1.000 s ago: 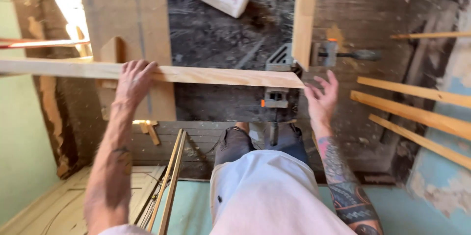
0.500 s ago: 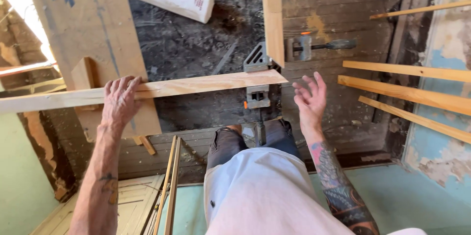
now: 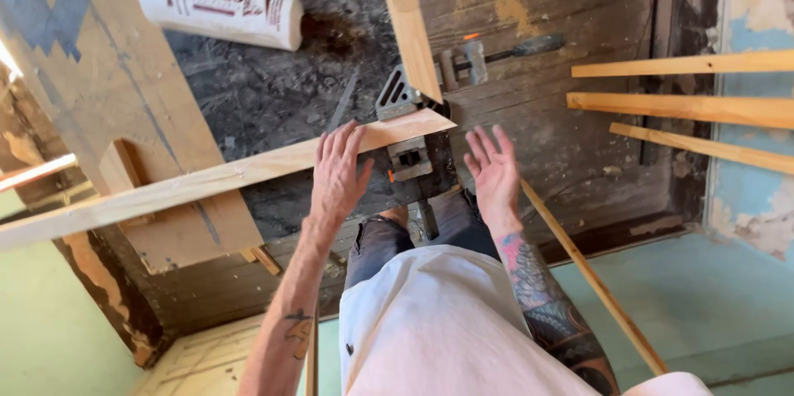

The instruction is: Assembling a wooden frame by gluing, aligning with a square, clamping, and drilling.

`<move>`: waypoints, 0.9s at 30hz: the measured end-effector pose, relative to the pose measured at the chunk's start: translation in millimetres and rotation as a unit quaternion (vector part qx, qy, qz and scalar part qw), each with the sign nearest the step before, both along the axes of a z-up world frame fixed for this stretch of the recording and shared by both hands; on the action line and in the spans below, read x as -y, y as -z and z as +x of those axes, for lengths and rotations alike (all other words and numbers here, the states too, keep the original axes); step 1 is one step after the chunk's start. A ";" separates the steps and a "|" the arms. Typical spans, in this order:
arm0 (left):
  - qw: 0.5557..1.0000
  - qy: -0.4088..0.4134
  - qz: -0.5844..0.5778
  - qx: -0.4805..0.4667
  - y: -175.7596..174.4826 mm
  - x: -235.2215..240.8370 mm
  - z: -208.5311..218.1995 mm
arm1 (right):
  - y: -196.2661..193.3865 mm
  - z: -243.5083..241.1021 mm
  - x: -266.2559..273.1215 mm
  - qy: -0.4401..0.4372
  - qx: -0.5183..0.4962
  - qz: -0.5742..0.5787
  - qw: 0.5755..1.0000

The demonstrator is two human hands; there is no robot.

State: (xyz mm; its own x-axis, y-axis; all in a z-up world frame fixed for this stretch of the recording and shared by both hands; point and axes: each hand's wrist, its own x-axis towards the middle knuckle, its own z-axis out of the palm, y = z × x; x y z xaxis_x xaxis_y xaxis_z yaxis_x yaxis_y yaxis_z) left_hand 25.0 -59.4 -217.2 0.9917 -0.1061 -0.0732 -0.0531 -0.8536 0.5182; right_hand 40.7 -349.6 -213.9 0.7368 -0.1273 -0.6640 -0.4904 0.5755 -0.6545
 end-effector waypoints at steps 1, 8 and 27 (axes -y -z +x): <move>1.000 0.008 0.001 0.002 2.6 0.1 -1.0 | 22.3 -7.9 6.3 0.008 0.002 0.001 1.000; 0.999 -0.004 0.052 0.018 8.5 6.3 -8.0 | 47.5 -41.6 23.4 -0.161 -0.032 -0.018 0.986; 0.998 -0.061 -0.003 0.008 18.3 9.6 -5.5 | 39.7 -72.2 34.9 -0.101 -0.075 0.017 0.992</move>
State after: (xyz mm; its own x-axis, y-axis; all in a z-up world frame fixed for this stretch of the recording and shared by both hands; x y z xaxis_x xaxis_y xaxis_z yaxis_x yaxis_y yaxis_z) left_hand 19.5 -69.0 -235.6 0.9983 0.0148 -0.0571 0.0426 -0.8516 0.5225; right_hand -31.6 -384.5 -253.6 0.6371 0.0370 -0.7699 -0.6888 0.4756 -0.5472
